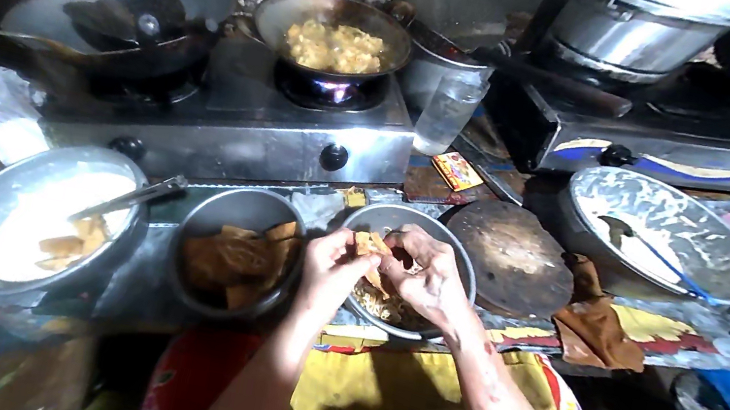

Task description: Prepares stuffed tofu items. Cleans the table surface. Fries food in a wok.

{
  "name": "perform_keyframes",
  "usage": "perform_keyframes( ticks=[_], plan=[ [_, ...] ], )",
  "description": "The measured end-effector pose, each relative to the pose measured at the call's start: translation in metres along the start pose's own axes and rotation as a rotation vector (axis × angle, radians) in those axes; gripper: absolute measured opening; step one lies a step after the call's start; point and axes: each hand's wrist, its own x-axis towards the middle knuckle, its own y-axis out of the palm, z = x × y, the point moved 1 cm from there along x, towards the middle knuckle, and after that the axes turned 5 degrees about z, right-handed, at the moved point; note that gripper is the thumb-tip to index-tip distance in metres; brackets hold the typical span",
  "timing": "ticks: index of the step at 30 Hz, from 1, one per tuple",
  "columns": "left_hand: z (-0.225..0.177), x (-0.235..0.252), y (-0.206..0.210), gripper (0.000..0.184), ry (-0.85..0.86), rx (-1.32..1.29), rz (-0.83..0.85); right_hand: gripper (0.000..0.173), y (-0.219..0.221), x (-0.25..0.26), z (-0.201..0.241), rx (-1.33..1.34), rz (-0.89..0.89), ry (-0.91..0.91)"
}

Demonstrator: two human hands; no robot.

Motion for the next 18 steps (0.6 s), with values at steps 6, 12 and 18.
perform_keyframes(
  ticks=[6,12,18],
  plan=[
    [-0.005,0.001,0.001,0.013,-0.019,-0.026,-0.096,0.028,-0.009,-0.012,-0.002,0.153,0.023,0.073],
    [-0.005,0.000,0.002,0.021,0.024,-0.015,-0.047,0.015,-0.004,-0.017,0.002,0.219,0.008,0.288],
    [-0.008,0.001,-0.003,0.044,-0.016,0.241,0.172,0.015,-0.013,-0.021,0.000,0.107,0.038,0.297]
  ],
)
